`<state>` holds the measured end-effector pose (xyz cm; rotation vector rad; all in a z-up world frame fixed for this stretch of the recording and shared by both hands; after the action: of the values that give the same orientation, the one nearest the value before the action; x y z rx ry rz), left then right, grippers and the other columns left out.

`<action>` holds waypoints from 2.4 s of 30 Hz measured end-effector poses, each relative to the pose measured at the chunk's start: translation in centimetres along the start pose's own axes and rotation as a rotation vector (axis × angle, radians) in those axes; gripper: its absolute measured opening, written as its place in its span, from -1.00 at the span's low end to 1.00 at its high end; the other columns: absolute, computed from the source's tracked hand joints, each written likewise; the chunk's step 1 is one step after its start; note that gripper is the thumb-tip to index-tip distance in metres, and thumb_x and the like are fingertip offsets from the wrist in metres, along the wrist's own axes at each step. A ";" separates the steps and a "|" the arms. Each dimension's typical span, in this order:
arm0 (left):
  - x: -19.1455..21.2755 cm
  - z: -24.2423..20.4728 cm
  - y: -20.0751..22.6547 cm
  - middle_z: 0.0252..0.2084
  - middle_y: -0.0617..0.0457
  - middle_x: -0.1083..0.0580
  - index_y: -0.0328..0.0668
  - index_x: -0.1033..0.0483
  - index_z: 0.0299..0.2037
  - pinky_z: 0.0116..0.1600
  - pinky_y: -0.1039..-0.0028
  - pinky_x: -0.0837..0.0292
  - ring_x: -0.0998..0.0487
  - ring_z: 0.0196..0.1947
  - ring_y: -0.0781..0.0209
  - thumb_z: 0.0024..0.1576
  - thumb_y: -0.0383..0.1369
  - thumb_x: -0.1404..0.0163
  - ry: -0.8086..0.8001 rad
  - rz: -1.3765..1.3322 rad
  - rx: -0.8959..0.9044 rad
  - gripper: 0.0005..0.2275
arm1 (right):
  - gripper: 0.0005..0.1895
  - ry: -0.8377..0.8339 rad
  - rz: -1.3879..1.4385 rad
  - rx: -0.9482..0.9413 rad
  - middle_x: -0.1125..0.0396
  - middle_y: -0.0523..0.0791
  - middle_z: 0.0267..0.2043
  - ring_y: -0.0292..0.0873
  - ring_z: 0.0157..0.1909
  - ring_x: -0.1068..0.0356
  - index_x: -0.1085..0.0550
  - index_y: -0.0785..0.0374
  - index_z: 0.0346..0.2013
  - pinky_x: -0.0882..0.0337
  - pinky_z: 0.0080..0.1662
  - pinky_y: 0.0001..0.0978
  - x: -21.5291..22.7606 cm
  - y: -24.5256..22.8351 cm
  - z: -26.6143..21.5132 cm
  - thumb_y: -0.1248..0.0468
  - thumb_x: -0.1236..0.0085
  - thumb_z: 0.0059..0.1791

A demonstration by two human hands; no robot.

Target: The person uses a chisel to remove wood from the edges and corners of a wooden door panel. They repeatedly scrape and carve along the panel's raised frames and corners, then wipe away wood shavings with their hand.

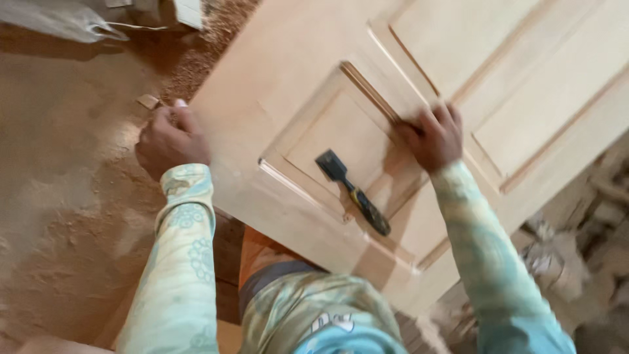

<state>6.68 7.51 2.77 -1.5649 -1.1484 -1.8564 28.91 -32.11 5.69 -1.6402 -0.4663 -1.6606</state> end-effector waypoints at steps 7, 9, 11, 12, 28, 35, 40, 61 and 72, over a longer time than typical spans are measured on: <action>0.5 0.0 0.4 -0.39 -0.16 -0.59 -0.12 -0.67 -0.32 -0.27 -0.01 -0.42 -0.58 -0.39 -0.23 0.31 -0.11 0.02 0.049 0.021 -0.049 -0.68 | -0.66 0.075 0.074 -0.004 -0.32 0.01 -0.15 0.18 0.00 -0.30 -0.44 0.25 -0.38 -0.33 0.07 0.03 -1.9 -1.8 2.7 0.12 -0.44 -0.10; 0.2 -0.5 0.6 -0.40 -0.17 -0.58 -0.16 -0.62 -0.37 -0.27 -0.01 -0.41 -0.58 -0.39 -0.23 0.33 -0.12 0.02 0.030 0.024 -0.064 -0.66 | -0.64 0.092 0.119 -0.036 -0.31 -0.01 -0.20 0.18 0.00 -0.30 -0.45 0.22 -0.35 -0.32 0.09 0.05 -1.7 -1.3 2.8 0.09 -0.48 -0.03; 0.3 -0.2 -0.1 -0.41 -0.17 -0.58 -0.18 -0.59 -0.41 -0.27 -0.01 -0.41 -0.58 -0.40 -0.23 0.33 -0.12 0.03 0.017 0.020 -0.030 -0.64 | -0.64 0.076 0.141 -0.071 -0.30 -0.03 -0.24 0.17 -0.02 -0.30 -0.44 0.21 -0.36 -0.32 0.11 0.05 -1.0 -1.0 2.6 0.10 -0.49 -0.03; 0.0 -0.2 -0.3 -0.43 -0.16 -0.57 -0.18 -0.59 -0.42 -0.26 0.00 -0.42 -0.58 -0.41 -0.23 0.31 -0.12 0.03 0.003 0.009 0.003 -0.64 | -0.65 0.048 0.134 -0.101 -0.29 -0.03 -0.26 0.15 -0.05 -0.30 -0.43 0.20 -0.38 -0.33 0.12 0.05 -0.7 -0.7 2.7 0.11 -0.47 -0.07; -0.8 -0.3 -0.8 -0.40 -0.15 -0.59 -0.13 -0.64 -0.37 -0.24 0.01 -0.44 -0.60 -0.40 -0.21 0.35 -0.11 0.07 -0.062 0.004 0.022 -0.64 | -0.65 -0.282 0.143 -0.609 -0.32 -0.02 -0.34 0.03 -0.28 -0.30 -0.48 0.25 -0.41 -0.36 -0.17 -0.04 0.4 4.4 -13.2 0.10 -0.48 -0.10; 0.5 -0.8 0.4 -0.43 -0.19 -0.57 -0.15 -0.66 -0.35 -0.35 -0.02 -0.40 -0.58 -0.43 -0.27 0.32 -0.12 0.03 0.053 -0.011 -0.026 -0.66 | -0.58 -0.074 0.206 -0.458 -0.43 0.03 -0.11 0.09 -0.14 -0.44 -0.53 0.26 -0.17 -0.49 -0.14 -0.13 3.1 -6.5 -13.2 0.08 -0.46 -0.15; 0.0 -0.7 0.1 -0.45 -0.18 -0.56 -0.21 -0.64 -0.37 -0.35 -0.02 -0.38 -0.58 -0.45 -0.25 0.35 -0.11 0.03 0.010 -0.022 0.011 -0.62 | -0.57 -0.154 0.276 -0.451 -0.44 -0.05 -0.16 0.00 -0.21 -0.48 -0.53 0.25 -0.08 -0.51 -0.22 -0.18 0.4 -9.3 -11.6 0.07 -0.39 -0.10; 0.2 -0.7 -0.1 -0.48 -0.17 -0.56 -0.21 -0.63 -0.43 -0.39 -0.03 -0.36 -0.56 -0.48 -0.26 0.29 -0.17 -0.01 0.051 0.006 -0.034 -0.67 | -0.57 -0.396 -0.126 -0.458 -0.33 -0.05 -0.05 0.04 -0.33 -0.45 -0.55 0.09 0.14 -0.46 -0.28 -0.09 7.2 0.9 -12.4 0.29 -0.25 -0.05; -0.2 -0.5 -0.4 -0.49 -0.15 -0.58 -0.22 -0.65 -0.35 -0.28 0.01 -0.41 -0.59 -0.48 -0.18 0.32 -0.15 0.00 0.024 0.011 -0.031 -0.66 | -0.58 -0.173 -0.269 -0.395 -0.33 -0.07 -0.06 -0.04 -0.22 -0.41 -0.57 0.15 0.17 -0.42 -0.16 -0.16 5.4 1.5 -13.1 0.28 -0.29 0.00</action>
<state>6.14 7.30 2.42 -1.5587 -1.1037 -1.8893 21.36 -43.74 9.00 -2.0972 -0.4830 -1.9057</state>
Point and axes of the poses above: each hand's wrist, its own z-axis towards the middle knuckle, its own x-axis out of the back of the hand, y = z × x, the point moved 10 cm from there along z, towards the middle knuckle
